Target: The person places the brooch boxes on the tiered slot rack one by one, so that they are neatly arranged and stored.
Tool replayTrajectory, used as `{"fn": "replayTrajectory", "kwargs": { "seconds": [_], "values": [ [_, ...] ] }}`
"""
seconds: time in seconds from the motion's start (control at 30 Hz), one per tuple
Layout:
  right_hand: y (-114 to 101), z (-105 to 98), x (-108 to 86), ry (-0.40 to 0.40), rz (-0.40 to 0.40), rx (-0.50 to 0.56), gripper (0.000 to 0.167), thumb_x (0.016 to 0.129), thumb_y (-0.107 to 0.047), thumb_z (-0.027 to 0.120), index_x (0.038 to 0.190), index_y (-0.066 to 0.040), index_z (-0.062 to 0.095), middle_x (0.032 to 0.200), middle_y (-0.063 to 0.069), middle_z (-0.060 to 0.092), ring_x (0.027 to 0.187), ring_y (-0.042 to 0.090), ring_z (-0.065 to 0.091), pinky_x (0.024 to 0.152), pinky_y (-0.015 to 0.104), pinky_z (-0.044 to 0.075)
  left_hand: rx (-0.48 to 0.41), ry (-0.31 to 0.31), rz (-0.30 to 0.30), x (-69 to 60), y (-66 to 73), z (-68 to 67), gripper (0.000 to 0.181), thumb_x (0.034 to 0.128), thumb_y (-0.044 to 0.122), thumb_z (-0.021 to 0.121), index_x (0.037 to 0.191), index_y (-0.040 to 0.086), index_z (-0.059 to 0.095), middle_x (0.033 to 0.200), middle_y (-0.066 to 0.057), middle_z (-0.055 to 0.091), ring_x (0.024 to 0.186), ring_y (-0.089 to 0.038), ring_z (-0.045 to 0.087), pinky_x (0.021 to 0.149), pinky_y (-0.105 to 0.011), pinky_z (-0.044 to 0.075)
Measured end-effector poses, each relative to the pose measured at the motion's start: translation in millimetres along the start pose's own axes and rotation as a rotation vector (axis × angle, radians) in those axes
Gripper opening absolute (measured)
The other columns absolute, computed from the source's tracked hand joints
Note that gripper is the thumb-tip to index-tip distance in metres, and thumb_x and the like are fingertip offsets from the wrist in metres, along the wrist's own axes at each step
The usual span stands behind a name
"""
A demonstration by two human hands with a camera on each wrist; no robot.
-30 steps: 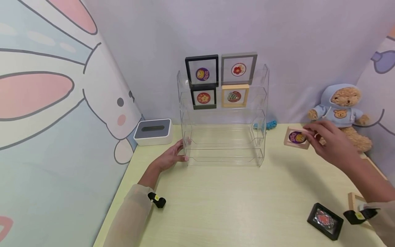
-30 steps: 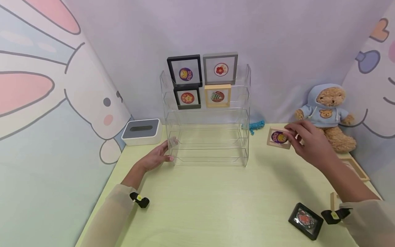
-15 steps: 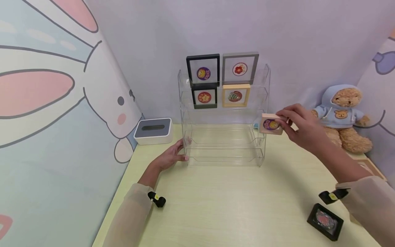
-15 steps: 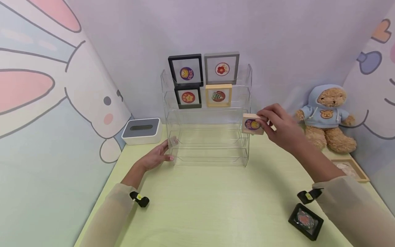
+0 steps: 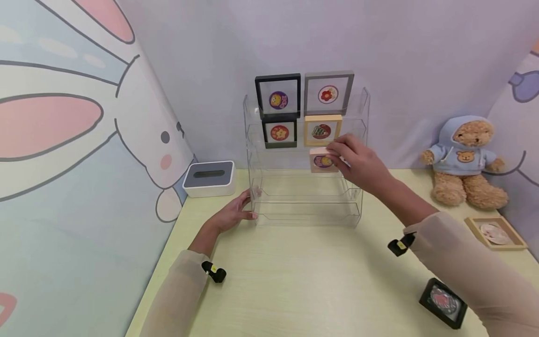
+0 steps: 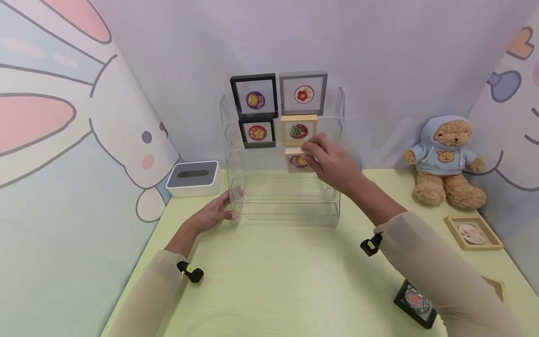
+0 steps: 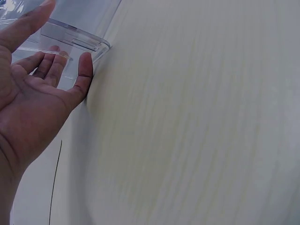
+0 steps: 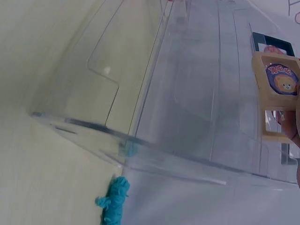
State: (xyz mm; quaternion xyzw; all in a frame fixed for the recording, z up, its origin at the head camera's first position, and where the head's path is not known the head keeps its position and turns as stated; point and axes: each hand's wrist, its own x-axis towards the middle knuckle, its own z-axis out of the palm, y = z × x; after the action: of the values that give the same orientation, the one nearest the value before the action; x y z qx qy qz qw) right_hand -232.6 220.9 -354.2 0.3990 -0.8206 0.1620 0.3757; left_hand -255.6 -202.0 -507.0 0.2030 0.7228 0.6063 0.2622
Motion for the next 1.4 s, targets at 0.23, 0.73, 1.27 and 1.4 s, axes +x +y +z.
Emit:
{"fn": "replayTrajectory", "kwargs": {
  "seconds": [0.23,0.73,1.27,1.4],
  "values": [
    [-11,30,22.5,0.0,-0.01,-0.005,0.025,0.099,-0.003,0.08,0.122,0.002,0.072,0.113,0.022,0.066,0.092,0.034,0.071,0.075,0.047,0.067,-0.002,0.001,-0.009,-1.1,2.2,1.1,0.101,0.0979,0.001,0.079,0.178,0.018,0.019,0.185,-0.008,0.024,0.174,-0.031,0.012,0.14,-0.061,0.008],
    [-31,84,44.7,-0.03,0.032,-0.054,0.019,0.105,-0.01,0.075,0.122,0.0,0.073,0.114,0.02,0.067,0.094,0.032,0.071,0.077,0.041,0.067,0.002,0.01,-0.03,-2.2,1.0,2.7,0.102,0.0988,0.003,0.079,0.178,0.021,0.017,0.185,-0.007,0.023,0.174,-0.032,0.011,0.139,-0.063,0.007],
    [-41,109,39.5,-0.011,0.074,-0.008,0.02,0.106,-0.011,0.075,0.123,-0.001,0.072,0.116,0.017,0.066,0.094,0.029,0.072,0.079,0.04,0.067,0.0,0.006,-0.023,1.2,1.6,1.9,0.102,0.0977,0.004,0.079,0.178,0.018,0.017,0.185,-0.009,0.024,0.174,-0.033,0.013,0.139,-0.063,0.008],
    [-40,109,38.5,-0.025,0.08,0.006,0.022,0.106,-0.012,0.074,0.125,0.0,0.072,0.117,0.018,0.066,0.097,0.03,0.072,0.081,0.042,0.067,-0.007,0.005,-0.017,0.9,0.6,1.7,0.103,0.0975,0.003,0.079,0.178,0.017,0.016,0.185,-0.009,0.023,0.174,-0.033,0.012,0.139,-0.063,0.007]
  ]
}}
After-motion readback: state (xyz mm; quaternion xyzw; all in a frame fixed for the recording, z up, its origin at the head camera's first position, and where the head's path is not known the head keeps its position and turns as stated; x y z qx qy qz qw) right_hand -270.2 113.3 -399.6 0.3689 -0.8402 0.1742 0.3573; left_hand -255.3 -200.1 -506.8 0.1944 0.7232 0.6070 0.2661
